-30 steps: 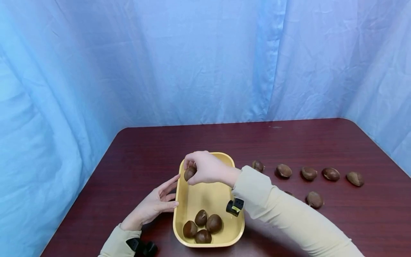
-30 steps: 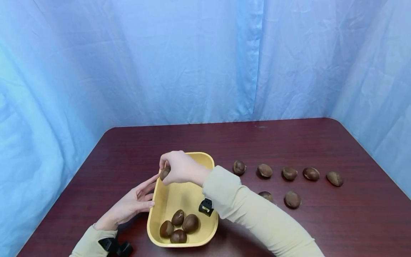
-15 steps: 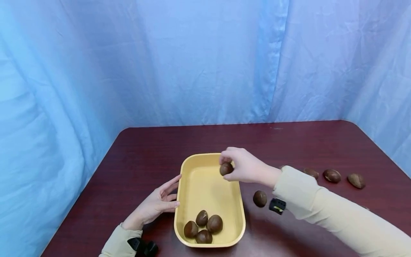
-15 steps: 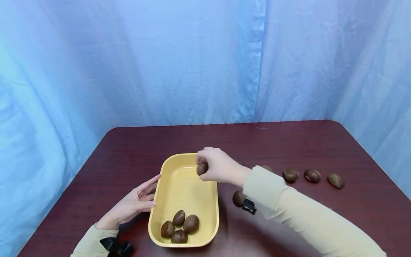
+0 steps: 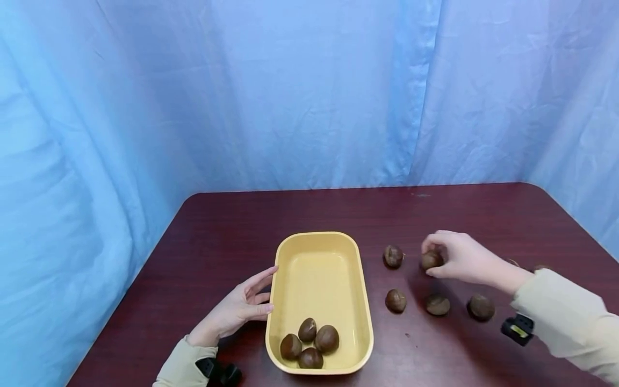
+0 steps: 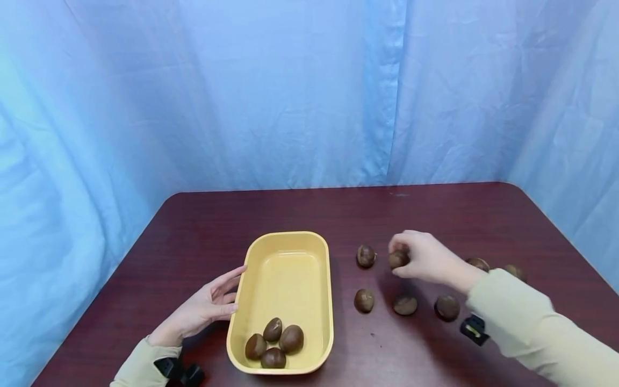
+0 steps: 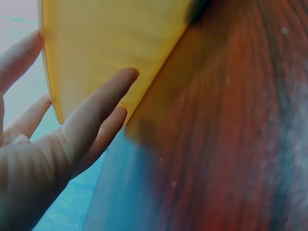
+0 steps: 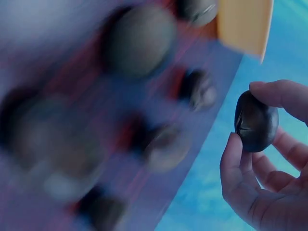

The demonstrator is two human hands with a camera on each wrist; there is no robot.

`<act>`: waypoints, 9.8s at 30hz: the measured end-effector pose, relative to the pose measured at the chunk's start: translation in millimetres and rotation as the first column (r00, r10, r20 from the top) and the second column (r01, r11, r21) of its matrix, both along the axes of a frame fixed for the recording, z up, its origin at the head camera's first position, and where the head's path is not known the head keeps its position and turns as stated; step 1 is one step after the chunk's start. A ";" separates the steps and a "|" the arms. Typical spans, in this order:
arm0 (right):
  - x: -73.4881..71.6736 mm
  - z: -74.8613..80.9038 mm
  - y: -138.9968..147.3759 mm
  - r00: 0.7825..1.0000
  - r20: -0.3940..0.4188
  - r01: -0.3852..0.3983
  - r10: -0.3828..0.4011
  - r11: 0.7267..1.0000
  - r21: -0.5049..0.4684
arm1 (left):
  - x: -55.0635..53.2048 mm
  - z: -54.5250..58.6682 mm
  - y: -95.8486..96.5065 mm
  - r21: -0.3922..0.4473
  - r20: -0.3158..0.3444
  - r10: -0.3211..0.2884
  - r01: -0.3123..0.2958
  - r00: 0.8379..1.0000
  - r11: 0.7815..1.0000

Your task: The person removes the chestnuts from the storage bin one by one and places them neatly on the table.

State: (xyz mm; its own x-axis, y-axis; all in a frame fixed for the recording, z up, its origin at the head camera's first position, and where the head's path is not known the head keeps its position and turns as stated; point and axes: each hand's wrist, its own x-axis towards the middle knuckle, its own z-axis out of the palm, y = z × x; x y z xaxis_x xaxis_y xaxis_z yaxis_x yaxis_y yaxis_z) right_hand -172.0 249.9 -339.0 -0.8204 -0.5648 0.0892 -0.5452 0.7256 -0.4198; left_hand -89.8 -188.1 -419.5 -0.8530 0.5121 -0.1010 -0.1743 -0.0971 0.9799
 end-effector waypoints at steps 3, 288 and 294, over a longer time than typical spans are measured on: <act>1.7 -1.3 32.3 1.000 -0.003 0.022 -0.022 1.000 0.004 | 1.0 -1.2 0.6 0.003 0.000 0.005 -0.005 1.000 1.000; 9.5 -19.5 138.2 0.965 0.158 0.181 -0.208 0.969 0.167 | 6.1 -1.9 -5.1 -0.002 0.023 0.033 -0.033 0.999 0.999; 13.1 -43.6 176.5 0.945 0.126 0.274 -0.301 0.942 0.192 | 6.5 -1.3 -4.9 -0.005 0.024 0.033 -0.033 0.999 0.999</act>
